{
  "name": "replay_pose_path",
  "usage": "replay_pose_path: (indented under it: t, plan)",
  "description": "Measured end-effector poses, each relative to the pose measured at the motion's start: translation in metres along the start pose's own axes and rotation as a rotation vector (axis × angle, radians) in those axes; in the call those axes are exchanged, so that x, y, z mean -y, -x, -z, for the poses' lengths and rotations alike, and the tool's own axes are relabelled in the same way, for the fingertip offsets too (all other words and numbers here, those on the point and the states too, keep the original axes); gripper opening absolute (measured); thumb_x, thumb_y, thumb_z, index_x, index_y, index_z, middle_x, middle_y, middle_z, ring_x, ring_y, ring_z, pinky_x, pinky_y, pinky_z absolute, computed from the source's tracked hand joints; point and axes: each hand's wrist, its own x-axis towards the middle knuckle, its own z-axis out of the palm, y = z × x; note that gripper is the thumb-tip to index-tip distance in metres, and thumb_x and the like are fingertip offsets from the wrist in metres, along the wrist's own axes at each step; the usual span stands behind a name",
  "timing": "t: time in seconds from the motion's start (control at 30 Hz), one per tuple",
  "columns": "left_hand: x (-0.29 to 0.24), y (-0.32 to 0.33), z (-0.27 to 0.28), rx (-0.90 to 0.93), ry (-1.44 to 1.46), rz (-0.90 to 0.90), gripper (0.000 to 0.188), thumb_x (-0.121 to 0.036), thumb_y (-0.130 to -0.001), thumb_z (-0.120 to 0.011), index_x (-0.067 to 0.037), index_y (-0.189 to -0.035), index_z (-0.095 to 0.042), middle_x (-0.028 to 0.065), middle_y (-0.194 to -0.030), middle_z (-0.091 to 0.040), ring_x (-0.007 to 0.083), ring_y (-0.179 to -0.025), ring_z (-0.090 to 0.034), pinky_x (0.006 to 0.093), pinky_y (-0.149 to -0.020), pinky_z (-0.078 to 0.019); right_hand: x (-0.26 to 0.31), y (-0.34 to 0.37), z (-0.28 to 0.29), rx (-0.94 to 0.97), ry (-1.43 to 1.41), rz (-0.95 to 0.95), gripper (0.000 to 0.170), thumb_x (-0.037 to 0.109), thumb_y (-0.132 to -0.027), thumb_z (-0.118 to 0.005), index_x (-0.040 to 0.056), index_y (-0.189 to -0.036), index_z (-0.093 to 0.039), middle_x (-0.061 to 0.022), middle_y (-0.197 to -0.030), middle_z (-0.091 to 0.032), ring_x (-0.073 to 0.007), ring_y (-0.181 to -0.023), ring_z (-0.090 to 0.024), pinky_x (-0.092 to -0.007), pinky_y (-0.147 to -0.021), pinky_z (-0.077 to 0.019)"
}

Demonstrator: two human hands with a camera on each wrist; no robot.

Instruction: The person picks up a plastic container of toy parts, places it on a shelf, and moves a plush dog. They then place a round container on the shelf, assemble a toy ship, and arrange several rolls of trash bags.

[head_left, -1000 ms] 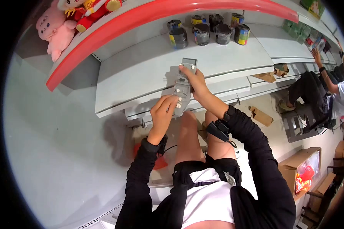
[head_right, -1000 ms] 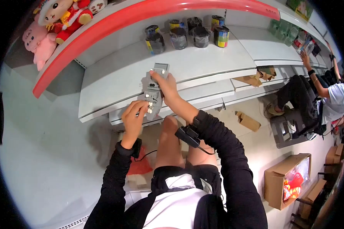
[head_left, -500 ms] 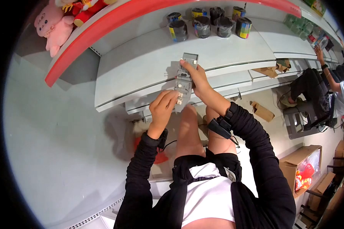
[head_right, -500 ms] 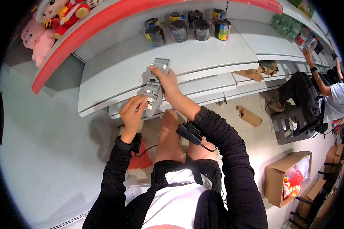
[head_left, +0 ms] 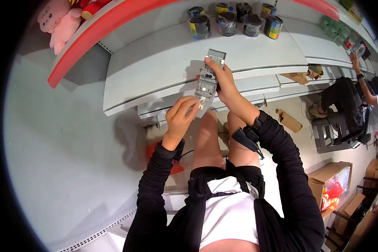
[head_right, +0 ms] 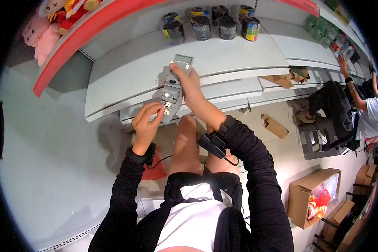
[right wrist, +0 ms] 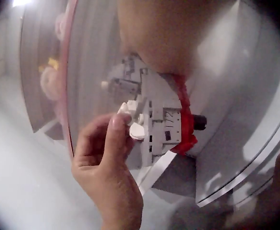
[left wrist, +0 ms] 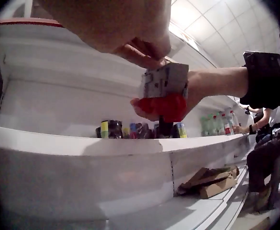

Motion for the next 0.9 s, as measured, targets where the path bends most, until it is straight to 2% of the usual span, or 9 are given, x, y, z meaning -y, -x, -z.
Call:
replay_pose_path:
  t: [0.13,0.23,0.33,0.43,0.53,0.63,0.9]
  plan:
    - [-0.002,-0.001,-0.002,0.002,-0.036,-0.009,0.018,0.007,-0.066,-0.064,-0.001,-0.081,-0.058,0.0073,-0.081,-0.060,0.0194,-0.065,-0.059,0.0254,-0.054,-0.0475,0.001,0.002,-0.001,0.006,0.012,0.012,0.036,0.031,-0.076,-0.065,0.0038,-0.093,-0.048,-0.0094,-0.080,-0.057,-0.0225,-0.070,-0.062,-0.0326,-0.060,-0.0519]
    - [-0.006,-0.006,0.002,0.042,-0.118,-0.091,0.021,0.007,-0.064,-0.064,-0.001,-0.081,-0.057,0.0067,-0.082,-0.060,0.0203,-0.067,-0.060,0.0256,-0.055,-0.0479,0.000,0.000,0.000,0.005,0.008,0.008,0.035,0.030,-0.076,-0.065,0.0038,-0.093,-0.048,-0.0092,-0.080,-0.057,-0.0223,-0.070,-0.062,-0.0322,-0.060,-0.0519]
    - [-0.010,-0.010,0.001,0.043,-0.134,-0.129,0.018,0.006,-0.066,-0.065,-0.001,-0.081,-0.059,0.0090,-0.082,-0.062,0.0204,-0.069,-0.061,0.0259,-0.062,-0.0483,0.000,0.000,0.001,0.005,0.001,-0.003,0.034,0.029,-0.077,-0.064,0.0041,-0.093,-0.048,-0.0091,-0.080,-0.057,-0.0221,-0.070,-0.062,-0.0315,-0.060,-0.0518]
    - [-0.010,-0.007,0.000,0.050,-0.100,-0.094,0.018,0.007,-0.066,-0.064,-0.001,-0.080,-0.057,0.0094,-0.083,-0.063,0.0211,-0.071,-0.061,0.0261,-0.063,-0.0481,0.001,0.002,0.002,0.014,0.013,-0.009,0.034,0.029,-0.077,-0.064,0.0044,-0.094,-0.048,-0.0091,-0.080,-0.057,-0.0218,-0.070,-0.062,-0.0311,-0.059,-0.0518]
    - [-0.012,-0.007,-0.001,0.061,-0.094,-0.080,0.018,0.007,-0.066,-0.064,0.000,-0.080,-0.057,0.0098,-0.083,-0.063,0.0217,-0.072,-0.062,0.0267,-0.063,-0.0482,0.000,0.002,0.001,0.004,0.018,-0.011,0.034,0.029,-0.077,-0.064,0.0043,-0.094,-0.049,-0.0089,-0.080,-0.057,-0.0213,-0.069,-0.062,-0.0310,-0.059,-0.0517]
    - [-0.008,-0.006,-0.003,0.037,-0.108,-0.136,0.020,0.007,-0.064,-0.063,-0.002,-0.081,-0.056,0.0067,-0.084,-0.061,0.0210,-0.069,-0.061,0.0273,-0.058,-0.0482,0.000,0.004,0.001,-0.007,0.020,-0.017,0.035,0.029,-0.077,-0.065,0.0038,-0.094,-0.049,-0.0086,-0.079,-0.057,-0.0206,-0.068,-0.061,-0.0305,-0.059,-0.0514]
    - [-0.008,-0.004,-0.006,0.031,-0.119,-0.150,0.020,0.007,-0.065,-0.063,-0.001,-0.082,-0.056,0.0078,-0.086,-0.061,0.0216,-0.068,-0.060,0.0281,-0.058,-0.0480,-0.004,0.001,0.004,-0.037,0.035,0.048,0.038,0.028,-0.076,-0.066,0.0013,-0.096,-0.048,-0.0077,-0.078,-0.057,-0.0185,-0.066,-0.061,-0.0290,-0.057,-0.0509]
